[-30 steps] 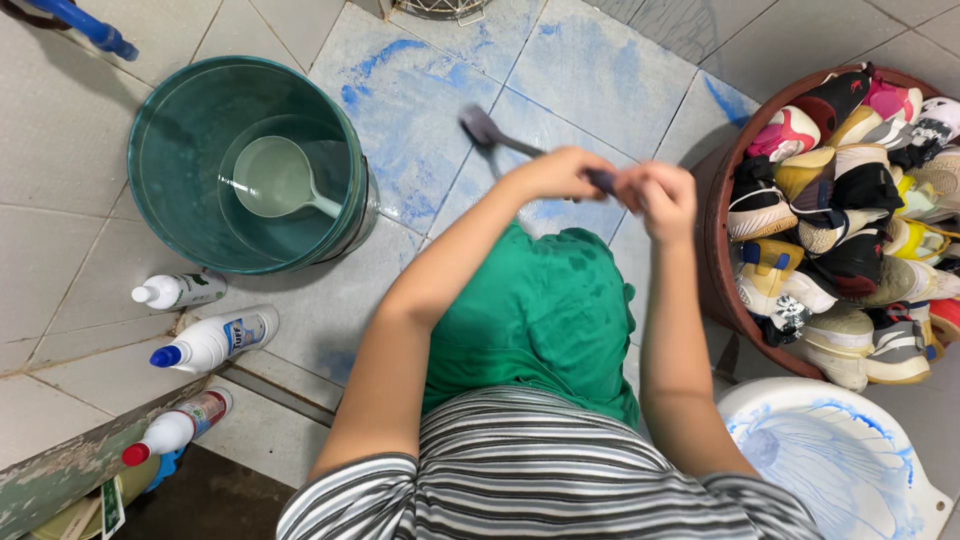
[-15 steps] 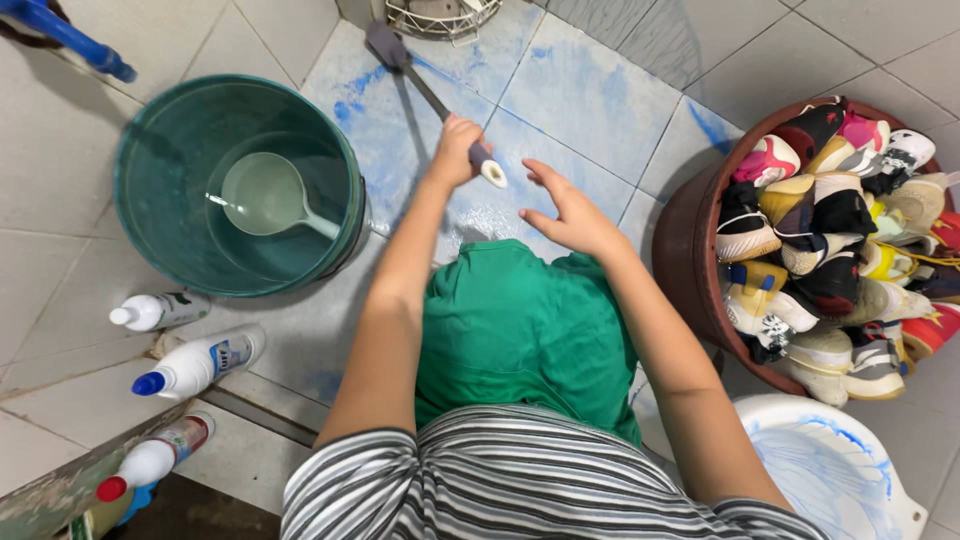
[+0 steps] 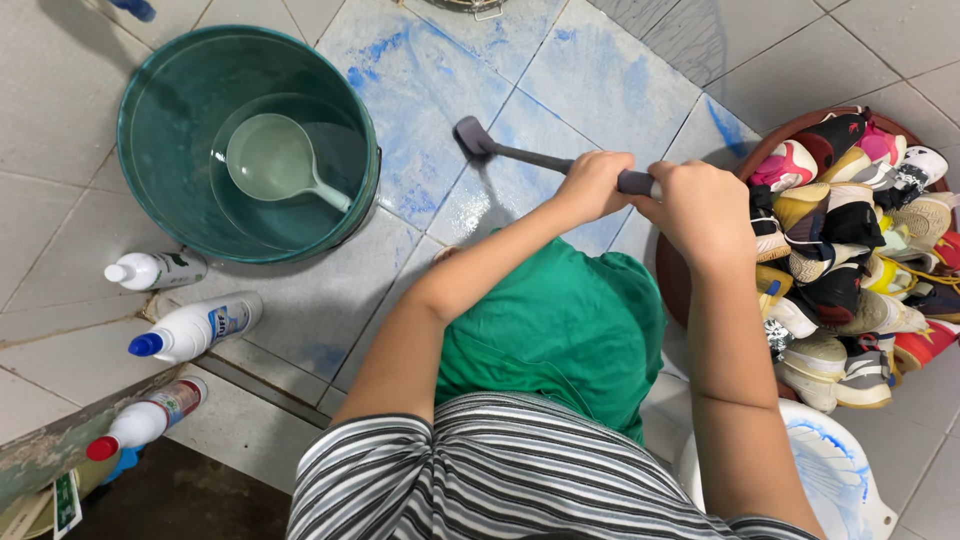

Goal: The person cleans the tiled floor by applying liquid from bottles, scrubbing with a long-handled brush, and using a green cloth and a bucket of water.

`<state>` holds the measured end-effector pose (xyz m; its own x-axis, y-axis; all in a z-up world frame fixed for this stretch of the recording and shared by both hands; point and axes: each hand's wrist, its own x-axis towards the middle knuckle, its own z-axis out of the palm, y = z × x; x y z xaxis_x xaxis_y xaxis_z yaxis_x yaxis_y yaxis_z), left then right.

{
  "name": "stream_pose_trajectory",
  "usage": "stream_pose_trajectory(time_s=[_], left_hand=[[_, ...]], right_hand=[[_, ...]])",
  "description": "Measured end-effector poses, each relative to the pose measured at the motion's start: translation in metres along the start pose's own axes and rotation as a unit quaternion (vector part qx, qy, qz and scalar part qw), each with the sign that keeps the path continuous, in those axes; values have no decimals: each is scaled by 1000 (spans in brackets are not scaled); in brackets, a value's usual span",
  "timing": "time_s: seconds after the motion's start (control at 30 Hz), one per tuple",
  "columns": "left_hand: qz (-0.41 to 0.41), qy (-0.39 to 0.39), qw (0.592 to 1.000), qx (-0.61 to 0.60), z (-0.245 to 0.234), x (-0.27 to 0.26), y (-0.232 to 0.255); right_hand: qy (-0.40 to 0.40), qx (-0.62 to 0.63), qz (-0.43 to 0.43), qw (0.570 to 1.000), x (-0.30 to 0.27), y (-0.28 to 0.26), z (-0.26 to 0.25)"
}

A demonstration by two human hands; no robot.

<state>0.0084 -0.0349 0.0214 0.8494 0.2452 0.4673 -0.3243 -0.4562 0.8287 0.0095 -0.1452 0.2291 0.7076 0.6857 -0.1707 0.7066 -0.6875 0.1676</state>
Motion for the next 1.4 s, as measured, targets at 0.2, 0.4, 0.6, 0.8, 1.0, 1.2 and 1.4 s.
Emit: stream_pose_trajectory(time_s=[0.2, 0.4, 0.6, 0.8, 1.0, 1.2, 1.4], left_hand=[[26, 60, 998, 25, -49, -6, -71], [26, 44, 979, 199, -111, -24, -186], [48, 123, 982, 131, -67, -11, -151], [-19, 84, 996, -35, -13, 18, -27], [41, 95, 993, -48, -37, 9, -43], [11, 77, 995, 65, -79, -20, -121], [-99, 80, 987, 97, -171, -72, -98]], right_hand=[[20, 32, -91, 995, 64, -42, 57], [-17, 19, -129, 991, 158, -106, 169], [-61, 12, -98, 993, 135, -67, 121], [-117, -95, -13, 989, 60, -34, -5], [-13, -64, -71, 995, 68, -54, 28], [34, 6, -106, 994, 107, -99, 115], [-13, 108, -72, 991, 117, -118, 124]])
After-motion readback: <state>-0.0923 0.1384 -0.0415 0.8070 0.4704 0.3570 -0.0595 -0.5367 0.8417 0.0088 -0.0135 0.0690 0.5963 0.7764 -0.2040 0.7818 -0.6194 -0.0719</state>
